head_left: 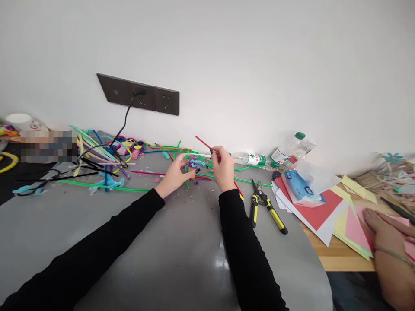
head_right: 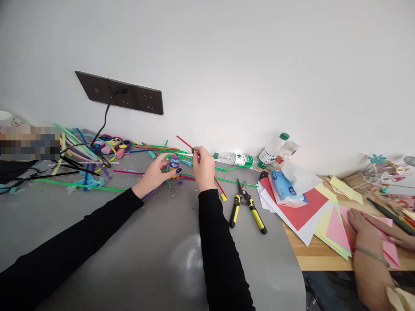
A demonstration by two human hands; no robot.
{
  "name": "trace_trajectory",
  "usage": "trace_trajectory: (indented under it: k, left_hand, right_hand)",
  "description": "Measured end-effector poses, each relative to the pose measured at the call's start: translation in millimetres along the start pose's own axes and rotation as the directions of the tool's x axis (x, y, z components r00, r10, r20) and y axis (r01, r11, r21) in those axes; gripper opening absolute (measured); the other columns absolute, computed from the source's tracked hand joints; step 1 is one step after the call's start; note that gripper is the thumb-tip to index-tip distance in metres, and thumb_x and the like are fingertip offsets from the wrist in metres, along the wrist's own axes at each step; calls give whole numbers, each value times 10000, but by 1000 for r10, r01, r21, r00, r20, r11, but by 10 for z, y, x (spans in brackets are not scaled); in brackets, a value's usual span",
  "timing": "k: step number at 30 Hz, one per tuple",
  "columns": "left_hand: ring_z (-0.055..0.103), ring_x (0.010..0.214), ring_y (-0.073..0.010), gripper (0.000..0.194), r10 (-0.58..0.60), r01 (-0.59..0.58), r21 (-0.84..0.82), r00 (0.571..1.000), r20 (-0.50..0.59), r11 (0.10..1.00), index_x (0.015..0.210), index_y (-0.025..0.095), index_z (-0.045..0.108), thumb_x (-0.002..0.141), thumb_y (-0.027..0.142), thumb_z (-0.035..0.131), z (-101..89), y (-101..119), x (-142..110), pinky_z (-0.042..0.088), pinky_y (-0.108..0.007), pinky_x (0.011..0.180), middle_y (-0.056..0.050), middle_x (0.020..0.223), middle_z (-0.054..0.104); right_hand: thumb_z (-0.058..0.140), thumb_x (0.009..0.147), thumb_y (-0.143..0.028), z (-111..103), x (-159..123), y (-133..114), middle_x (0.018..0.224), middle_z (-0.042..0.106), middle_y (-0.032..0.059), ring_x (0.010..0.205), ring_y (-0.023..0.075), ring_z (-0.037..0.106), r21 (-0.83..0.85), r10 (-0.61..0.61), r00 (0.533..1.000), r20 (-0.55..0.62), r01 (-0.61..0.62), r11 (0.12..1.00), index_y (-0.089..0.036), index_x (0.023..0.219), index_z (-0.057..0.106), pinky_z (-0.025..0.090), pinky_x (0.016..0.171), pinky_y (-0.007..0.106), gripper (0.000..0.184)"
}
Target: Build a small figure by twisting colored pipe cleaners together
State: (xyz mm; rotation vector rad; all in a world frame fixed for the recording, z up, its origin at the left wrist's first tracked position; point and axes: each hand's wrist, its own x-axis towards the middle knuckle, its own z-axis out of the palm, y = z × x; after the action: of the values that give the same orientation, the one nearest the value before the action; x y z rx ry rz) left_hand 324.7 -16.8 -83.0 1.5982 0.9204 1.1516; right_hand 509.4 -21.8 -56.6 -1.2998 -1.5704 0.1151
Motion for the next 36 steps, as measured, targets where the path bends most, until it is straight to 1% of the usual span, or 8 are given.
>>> trace_trajectory:
  k: [4,7,11,15,22,29,33,36]
  left_hand:
    - [689,733,-173,683,-36,38,-86,999,29,996,1312,207,489,730,366,808,-92,-109,-59,579,-301,652,-35,938,700]
    - [697,788,-175,701,-29,30,-88,999,13,996,1312,200,489,716,357,824,-115,-105,-71,580,-302,698,-38,952,708]
    - [705,873,-186,717,-14,14,-37,1000,3,999,1354,196,485,729,339,807,-118,-73,-78,583,-316,768,-45,975,722]
    - [720,919,-206,708,-22,22,-7,1000,7,1000,1360,189,495,736,341,793,-128,-45,-95,590,-316,765,-73,1027,744]
    - [739,977,-243,623,-21,21,4,1000,22,1000,1286,167,550,745,371,782,-109,-65,-104,612,-330,759,-115,1113,753]
    - [677,1172,-298,547,-13,12,21,1000,13,1000,1195,172,565,741,387,782,-100,-111,-111,609,-323,739,-136,1169,722]
    - [681,1135,-295,487,-28,28,32,1000,2,999,1126,181,573,761,433,774,-103,-118,-107,590,-328,742,-128,1126,718]
    - [683,1101,-287,447,-36,37,50,999,-22,998,1057,187,570,758,451,773,-111,-111,-97,574,-328,755,-120,1094,716]
  right_hand:
    - [445,1002,-315,52,-42,-43,806,679,42,720,189,614,-40,-6,999,50,8,999,-210,1003,644,457,710,297,225]
    - [452,998,-304,101,-82,-92,758,630,14,692,180,584,-43,5,996,88,-2,999,-218,989,615,424,680,287,184]
    - [527,962,-349,130,-102,-158,604,431,-71,554,141,435,52,127,985,113,-134,990,-231,937,571,332,583,261,128]
    - [606,924,-482,110,-80,-208,569,285,-98,527,117,325,218,204,954,218,-251,943,-224,871,603,276,552,259,263]
    - [660,847,-533,111,-62,-210,577,309,-85,550,108,301,292,263,905,333,-365,884,-189,842,687,238,546,272,345]
    - [674,790,-673,110,-51,-194,562,356,-79,530,102,283,367,318,868,382,-458,810,-200,765,624,223,509,273,476]
    - [667,821,-685,116,-59,-210,578,315,-95,534,103,262,389,292,893,342,-418,821,-214,878,610,216,511,264,478]
    - [604,885,-681,101,-70,-226,625,340,-87,572,113,311,392,277,922,269,-368,843,-231,932,564,274,546,252,454]
